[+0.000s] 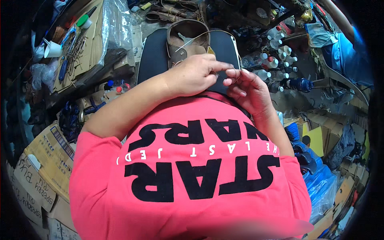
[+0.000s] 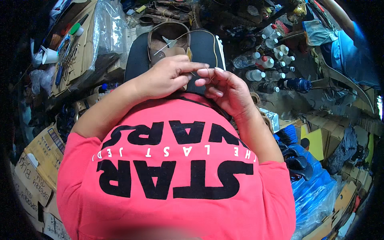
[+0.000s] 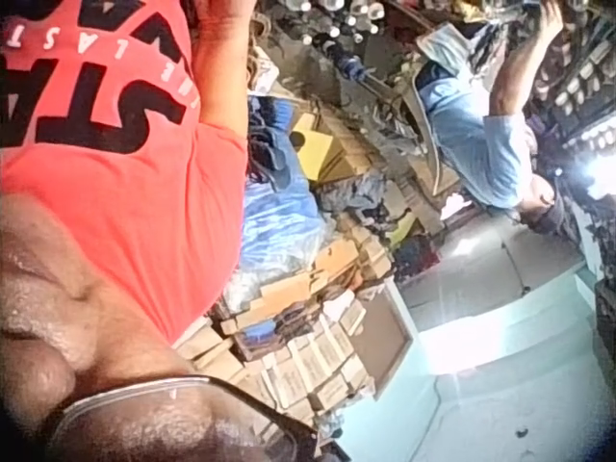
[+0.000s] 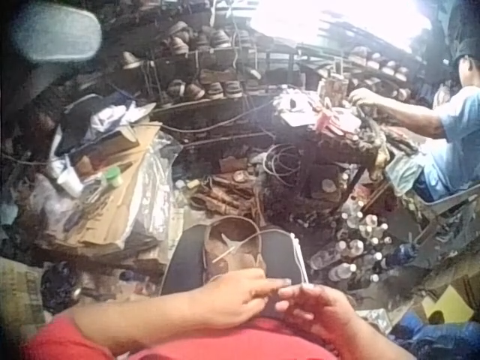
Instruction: The recorder is hand-stitching a leather shoe upper using a needle and thread.
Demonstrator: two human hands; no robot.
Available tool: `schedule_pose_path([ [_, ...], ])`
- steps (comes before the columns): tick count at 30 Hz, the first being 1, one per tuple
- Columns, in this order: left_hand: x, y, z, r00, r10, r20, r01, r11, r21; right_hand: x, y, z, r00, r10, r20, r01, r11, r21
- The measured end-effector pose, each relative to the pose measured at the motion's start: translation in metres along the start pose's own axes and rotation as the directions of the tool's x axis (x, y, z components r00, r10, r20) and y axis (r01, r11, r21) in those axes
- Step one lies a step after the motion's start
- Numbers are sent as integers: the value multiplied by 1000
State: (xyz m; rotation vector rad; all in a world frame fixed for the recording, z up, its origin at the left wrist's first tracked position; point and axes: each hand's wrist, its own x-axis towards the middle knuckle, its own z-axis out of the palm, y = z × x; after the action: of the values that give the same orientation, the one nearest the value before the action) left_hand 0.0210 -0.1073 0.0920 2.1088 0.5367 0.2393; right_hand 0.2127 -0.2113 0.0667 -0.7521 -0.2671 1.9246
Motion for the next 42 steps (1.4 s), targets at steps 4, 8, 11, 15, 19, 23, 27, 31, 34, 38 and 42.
schedule_pose_path([
  [4, 5, -7, 3, 996, 52, -71, -48, 997, 55, 5, 1, -6, 986, 154, -59, -152, 988, 33],
  [8, 10, -15, 4, 982, 176, -62, -165, 975, 150, 11, -6, 9, 980, 195, -33, -198, 952, -235],
  [11, 7, -7, -16, 973, 230, -31, -209, 928, 309, 10, -8, 11, 984, 176, -17, -172, 931, -321],
  [15, -8, 20, -51, 980, 143, -138, -142, 990, 20, 4, -16, 20, 996, 85, -31, -90, 927, -363],
  [19, -27, 48, -70, 999, -30, -41, 15, 946, -323, 6, -9, 36, 991, -126, 39, 131, 902, -412],
  [23, -41, 52, -91, 988, 90, -125, -57, 968, 246, 8, -1, 28, 981, -193, -22, 125, 714, -688],
  [27, -49, 13, -119, 949, -36, -312, 185, 868, 461, 6, 5, -15, 960, -225, -163, -24, 516, -857],
  [31, -46, -56, -131, 886, -227, -405, 353, 896, 269, -5, 7, -48, 908, -281, -310, -147, 480, -865],
  [34, -36, -94, -124, 882, -275, -382, 386, 887, 252, -18, 7, -58, 899, -291, -327, -148, 501, -853],
  [38, -30, -129, -125, 868, -199, -454, 350, 895, 277, -30, 11, -78, 883, -379, -278, -94, 438, -894],
  [42, -40, -150, -125, 873, -318, -369, 389, 912, 134, -42, 15, -101, 895, -389, -220, -104, 299, -948],
])
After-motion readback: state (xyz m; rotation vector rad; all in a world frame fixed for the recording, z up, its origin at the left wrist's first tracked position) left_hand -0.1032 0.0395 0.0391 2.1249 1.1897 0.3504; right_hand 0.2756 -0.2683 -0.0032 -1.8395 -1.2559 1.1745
